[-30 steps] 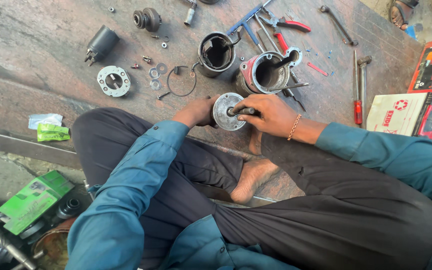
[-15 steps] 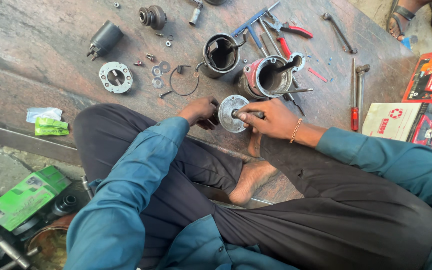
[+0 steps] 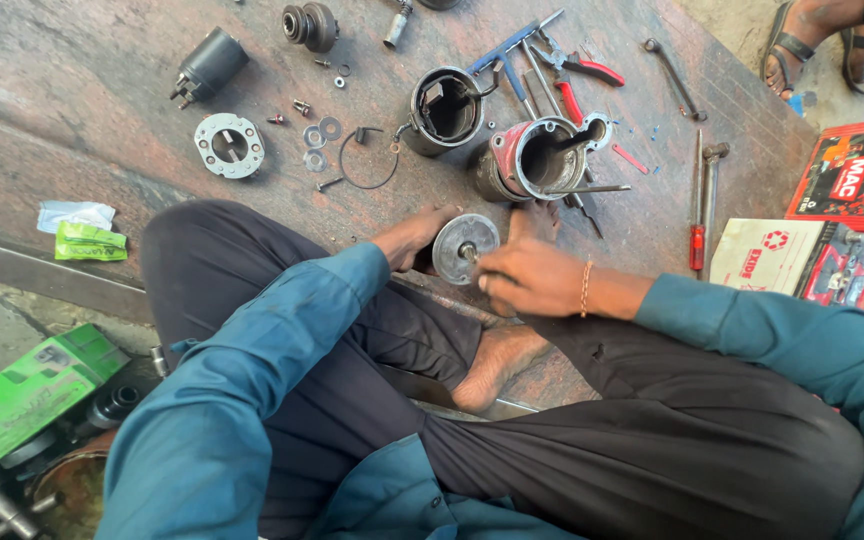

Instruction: The person sits on the ground at a repair bench and works on a starter motor, using a screwdriver to remove and refit its components, handling the armature, end cap and housing, and reassembling the parts by hand. Small screws and washers are picked from the bench and fitted back onto the unit.

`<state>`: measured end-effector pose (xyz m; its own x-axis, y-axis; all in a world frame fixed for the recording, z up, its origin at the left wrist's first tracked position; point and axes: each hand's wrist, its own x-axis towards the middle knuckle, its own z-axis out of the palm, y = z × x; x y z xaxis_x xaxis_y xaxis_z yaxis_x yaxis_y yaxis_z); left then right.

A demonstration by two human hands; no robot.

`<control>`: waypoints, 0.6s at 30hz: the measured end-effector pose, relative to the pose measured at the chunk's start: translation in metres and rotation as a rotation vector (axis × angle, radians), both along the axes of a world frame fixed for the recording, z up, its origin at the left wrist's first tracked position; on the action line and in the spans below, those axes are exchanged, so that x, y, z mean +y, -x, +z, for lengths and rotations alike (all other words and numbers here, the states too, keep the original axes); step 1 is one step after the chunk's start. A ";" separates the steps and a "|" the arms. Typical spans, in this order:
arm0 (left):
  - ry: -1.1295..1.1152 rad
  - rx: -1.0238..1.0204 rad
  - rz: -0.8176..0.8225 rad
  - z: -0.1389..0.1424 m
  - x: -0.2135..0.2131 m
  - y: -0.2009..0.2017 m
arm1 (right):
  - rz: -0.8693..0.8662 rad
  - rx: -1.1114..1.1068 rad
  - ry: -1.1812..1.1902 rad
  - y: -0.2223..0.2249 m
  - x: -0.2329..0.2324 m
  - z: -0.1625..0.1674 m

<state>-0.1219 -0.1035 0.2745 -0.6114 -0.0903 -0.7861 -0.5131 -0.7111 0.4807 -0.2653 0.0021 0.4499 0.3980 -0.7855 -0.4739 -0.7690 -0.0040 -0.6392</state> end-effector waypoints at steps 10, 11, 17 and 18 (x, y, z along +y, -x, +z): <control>0.211 0.250 0.298 0.030 -0.008 -0.012 | -0.749 -0.192 -0.247 0.029 0.011 -0.027; 0.291 0.292 0.327 0.037 -0.006 -0.015 | -0.802 -0.217 -0.227 0.033 0.012 -0.035; 0.628 0.448 0.396 0.072 -0.016 -0.031 | -1.060 -0.653 -0.687 0.041 0.019 -0.060; 0.760 0.466 0.374 0.076 -0.021 -0.035 | -1.024 -0.767 -0.752 0.038 0.019 -0.061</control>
<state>-0.0870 -0.1246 0.3507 -0.6754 -0.7270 -0.1237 0.0421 -0.2054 0.9778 -0.3035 0.0213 0.3890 0.1705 -0.5437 -0.8218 0.2843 0.8257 -0.4873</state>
